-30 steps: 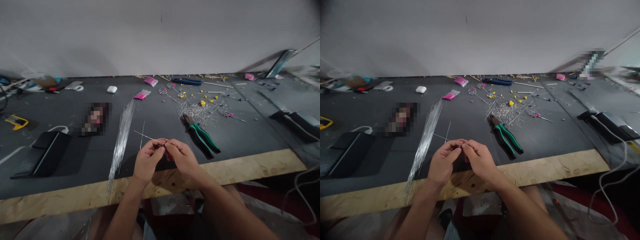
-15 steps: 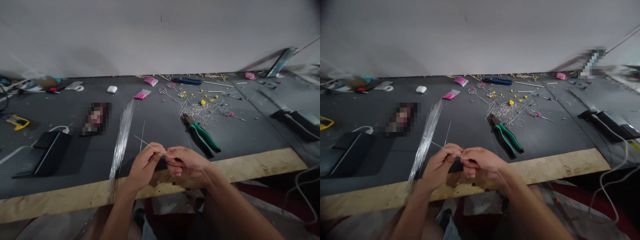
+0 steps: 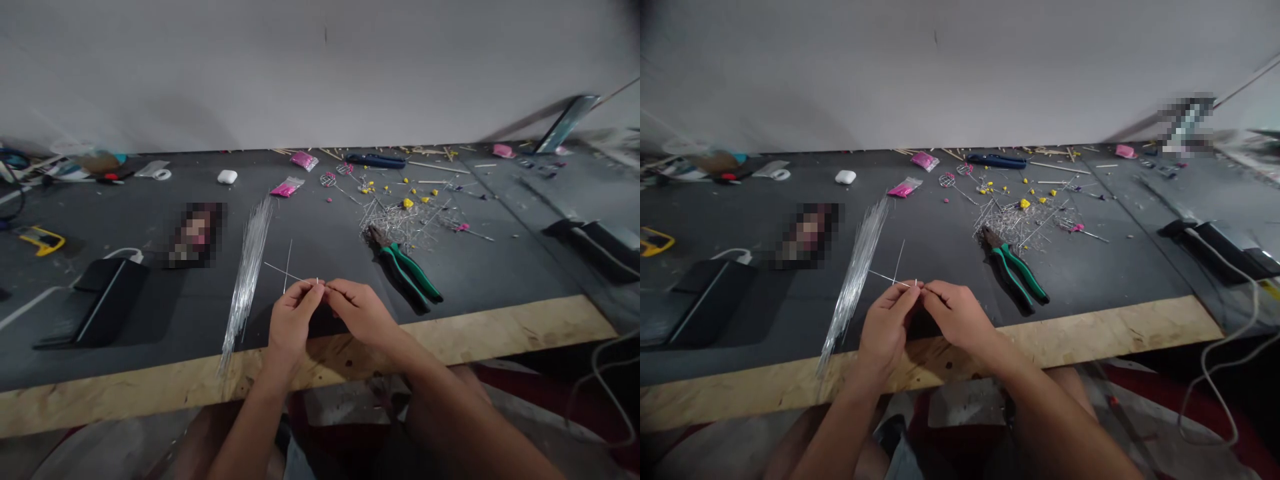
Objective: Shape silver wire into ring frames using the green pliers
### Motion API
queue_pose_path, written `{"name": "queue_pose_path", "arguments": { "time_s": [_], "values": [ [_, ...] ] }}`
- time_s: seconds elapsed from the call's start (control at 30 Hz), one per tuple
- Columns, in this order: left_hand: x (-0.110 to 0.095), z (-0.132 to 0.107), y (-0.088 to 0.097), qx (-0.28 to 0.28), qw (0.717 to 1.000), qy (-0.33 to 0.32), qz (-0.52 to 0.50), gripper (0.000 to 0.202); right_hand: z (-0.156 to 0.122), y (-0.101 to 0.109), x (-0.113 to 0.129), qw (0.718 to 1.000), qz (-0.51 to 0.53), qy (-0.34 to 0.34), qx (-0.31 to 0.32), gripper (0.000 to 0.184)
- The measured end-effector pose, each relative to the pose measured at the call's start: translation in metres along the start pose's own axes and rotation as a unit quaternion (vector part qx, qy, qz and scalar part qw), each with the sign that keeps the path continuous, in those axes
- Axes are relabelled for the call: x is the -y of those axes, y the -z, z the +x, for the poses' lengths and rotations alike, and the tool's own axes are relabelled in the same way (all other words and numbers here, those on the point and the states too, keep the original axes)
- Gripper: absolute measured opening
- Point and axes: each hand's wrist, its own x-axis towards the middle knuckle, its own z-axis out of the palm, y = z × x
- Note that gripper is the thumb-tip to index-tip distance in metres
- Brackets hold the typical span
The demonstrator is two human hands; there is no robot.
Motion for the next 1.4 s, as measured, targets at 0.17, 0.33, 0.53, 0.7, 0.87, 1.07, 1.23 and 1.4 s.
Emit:
{"name": "queue_pose_path", "arguments": {
  "time_s": [0.17,0.33,0.53,0.7,0.87,1.07,1.23,1.4],
  "values": [
    [-0.007,-0.001,-0.002,-0.001,1.000,-0.005,-0.003,0.008,0.001,0.000,0.000,0.999,0.037,-0.021,0.010,0.030],
    [-0.017,-0.001,0.003,0.086,0.993,-0.074,0.037,0.007,0.000,0.004,0.000,0.928,0.334,-0.121,0.112,0.029],
    [-0.022,0.000,0.004,0.110,0.989,-0.079,0.052,0.007,-0.002,0.004,-0.001,0.898,0.394,-0.134,0.144,0.028],
    [-0.016,0.001,-0.008,0.041,0.999,-0.004,-0.023,0.012,0.000,0.001,-0.001,0.994,0.106,-0.034,-0.006,0.034],
    [-0.018,0.001,-0.019,-0.001,0.997,0.019,-0.071,0.012,0.000,-0.003,-0.002,0.999,0.013,-0.006,-0.048,0.031],
    [-0.021,0.001,-0.025,0.027,0.988,0.063,-0.137,0.007,0.002,-0.007,-0.005,0.994,0.039,-0.009,-0.099,0.029],
    [-0.020,0.003,-0.025,0.059,0.988,0.059,-0.129,0.007,0.004,-0.005,-0.005,0.992,0.026,-0.024,-0.117,0.030],
    [-0.017,0.006,-0.019,0.066,0.994,0.047,-0.068,0.010,0.006,-0.002,-0.007,0.989,0.075,-0.044,-0.123,0.028]
  ]
}}
